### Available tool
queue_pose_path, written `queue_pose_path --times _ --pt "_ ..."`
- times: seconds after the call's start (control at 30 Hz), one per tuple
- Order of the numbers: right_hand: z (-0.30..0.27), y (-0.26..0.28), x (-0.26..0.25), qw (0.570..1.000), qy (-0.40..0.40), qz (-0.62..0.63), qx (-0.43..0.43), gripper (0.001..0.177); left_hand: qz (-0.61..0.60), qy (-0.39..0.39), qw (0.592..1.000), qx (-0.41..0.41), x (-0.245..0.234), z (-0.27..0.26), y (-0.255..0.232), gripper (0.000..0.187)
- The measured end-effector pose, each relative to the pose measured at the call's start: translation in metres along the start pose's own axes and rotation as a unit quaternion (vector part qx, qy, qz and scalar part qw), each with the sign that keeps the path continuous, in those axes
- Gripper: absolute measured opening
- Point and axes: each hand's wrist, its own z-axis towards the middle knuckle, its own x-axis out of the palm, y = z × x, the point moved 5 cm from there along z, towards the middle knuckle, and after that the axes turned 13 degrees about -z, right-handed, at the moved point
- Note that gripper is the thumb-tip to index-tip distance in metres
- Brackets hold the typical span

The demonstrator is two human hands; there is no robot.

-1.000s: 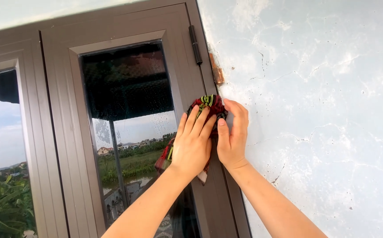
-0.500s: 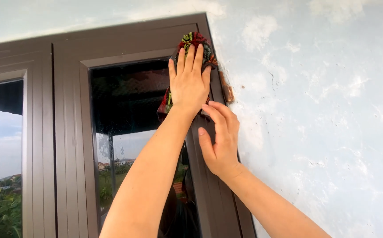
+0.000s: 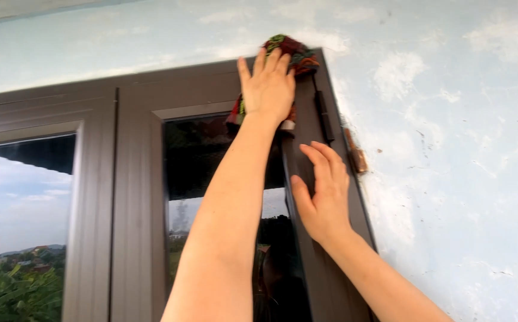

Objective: Cleaning the glass panes of a window using a wet cloth.

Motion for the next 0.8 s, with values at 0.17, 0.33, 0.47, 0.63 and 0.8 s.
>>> queue_pose_path --times 0.17,0.33,0.47,0.63,0.8 --pt "0.009 0.010 0.008 0.997 0.019 -0.060 -0.049 0.054 0.095 -0.008 0.990 -0.103 -0.052 -0.031 0.125 0.054" --pt "0.023 0.017 0.026 0.995 0.047 -0.072 -0.045 0.049 0.124 -0.020 0.973 -0.192 -0.082 -0.049 0.164 0.056" --pt "0.018 0.017 0.047 0.992 0.055 -0.097 -0.058 0.050 0.137 0.059 0.984 -0.093 -0.052 -0.042 0.129 0.058" --pt "0.013 0.009 0.049 0.990 0.056 -0.115 -0.063 0.047 0.161 0.100 0.981 -0.047 -0.055 -0.035 0.152 0.059" --pt "0.012 0.014 0.048 0.993 0.056 -0.095 -0.049 0.045 0.099 0.002 0.970 -0.223 -0.089 -0.055 0.214 0.058"
